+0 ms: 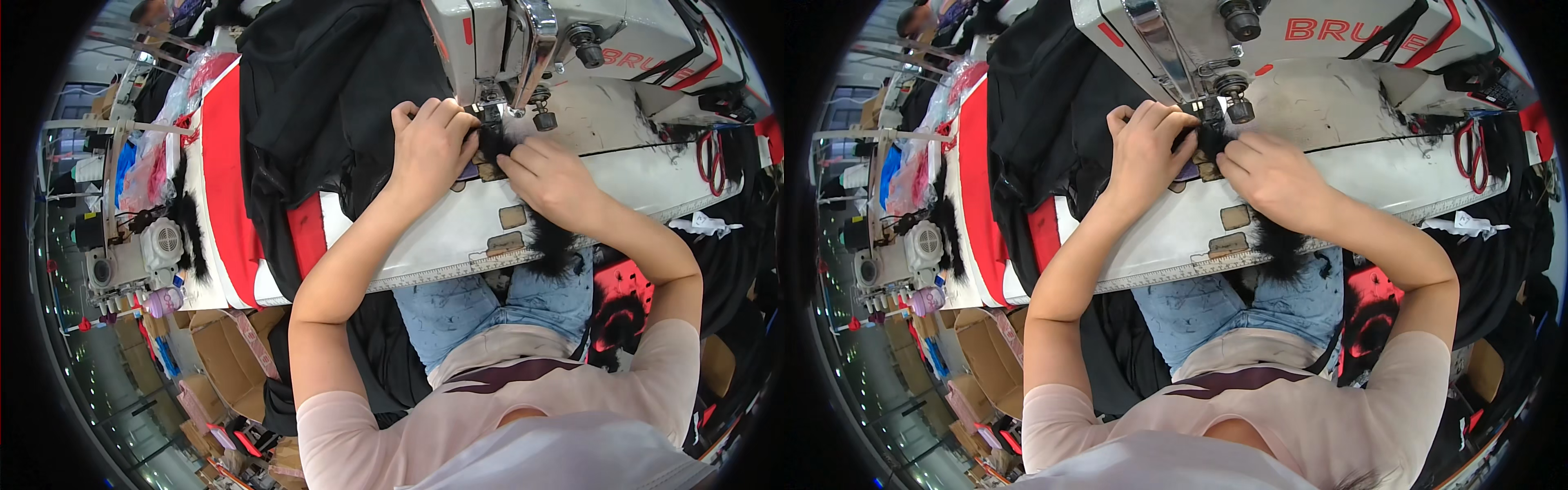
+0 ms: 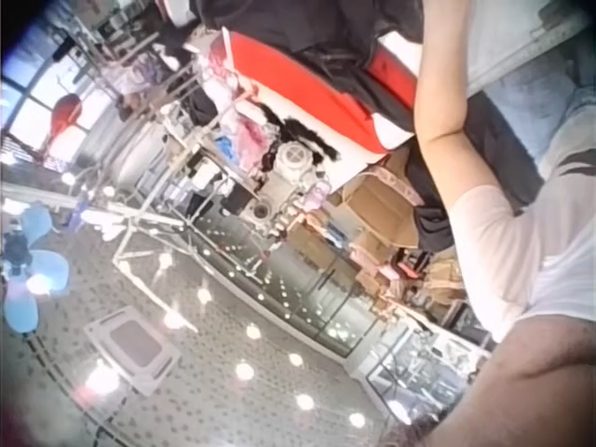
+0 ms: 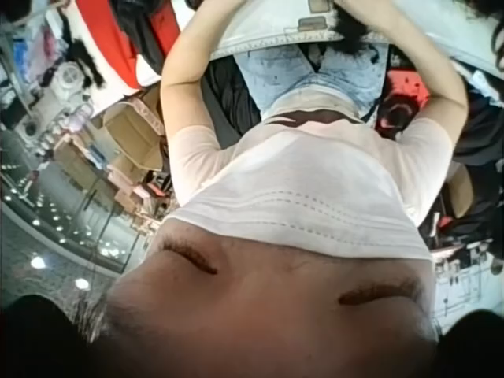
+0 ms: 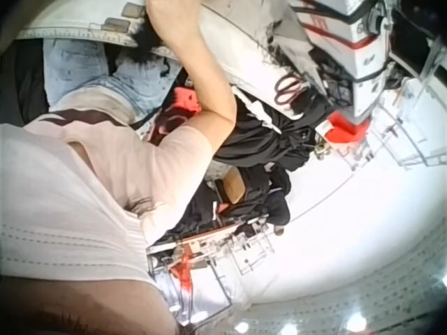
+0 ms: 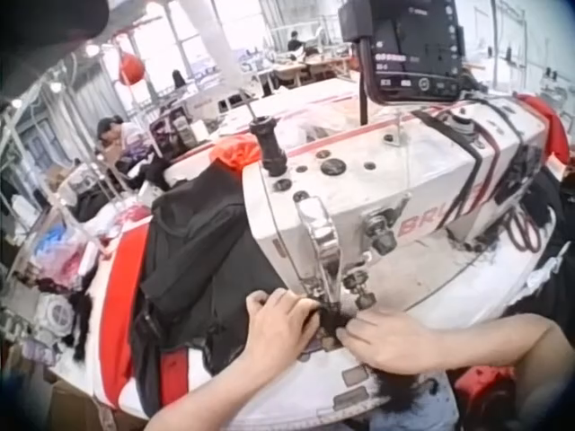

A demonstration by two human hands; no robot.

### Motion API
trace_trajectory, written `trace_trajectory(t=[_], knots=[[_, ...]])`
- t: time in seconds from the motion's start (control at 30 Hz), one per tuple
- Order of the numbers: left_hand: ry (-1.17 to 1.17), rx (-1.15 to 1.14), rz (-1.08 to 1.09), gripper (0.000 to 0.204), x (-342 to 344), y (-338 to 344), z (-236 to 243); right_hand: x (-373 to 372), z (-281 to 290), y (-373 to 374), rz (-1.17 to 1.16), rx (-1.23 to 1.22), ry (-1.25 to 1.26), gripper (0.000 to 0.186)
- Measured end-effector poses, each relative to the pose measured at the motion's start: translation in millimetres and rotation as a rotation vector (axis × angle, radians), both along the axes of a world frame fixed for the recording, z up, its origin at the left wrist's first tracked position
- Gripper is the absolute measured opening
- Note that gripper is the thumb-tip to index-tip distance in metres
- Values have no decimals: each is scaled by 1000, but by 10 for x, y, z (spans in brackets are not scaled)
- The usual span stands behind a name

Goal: The person is using an industrial sewing machine to sew black faux fur trim onto a black fabric garment.

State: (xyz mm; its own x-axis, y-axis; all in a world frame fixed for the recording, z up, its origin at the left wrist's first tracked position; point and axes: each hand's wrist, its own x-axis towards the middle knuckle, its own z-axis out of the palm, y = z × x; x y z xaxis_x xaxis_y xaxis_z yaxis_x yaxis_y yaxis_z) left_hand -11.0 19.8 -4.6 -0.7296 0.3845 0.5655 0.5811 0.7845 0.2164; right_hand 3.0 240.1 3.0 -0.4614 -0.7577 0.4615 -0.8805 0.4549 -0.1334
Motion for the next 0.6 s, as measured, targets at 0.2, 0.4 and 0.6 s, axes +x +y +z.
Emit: trace_trajectory(t=[0.2, 0.4, 0.6], knots=[[-63, 38, -16, 16, -73, -53, 0, -85, 0, -132, -3, -27, -88, 29], [-173, 34, 31, 24, -8, 22, 156, -177, 194, -95, 59, -70, -210, 20], [-77, -37, 35, 22, 48, 21, -42, -358, 345, -75, -97, -123, -692, 19]])
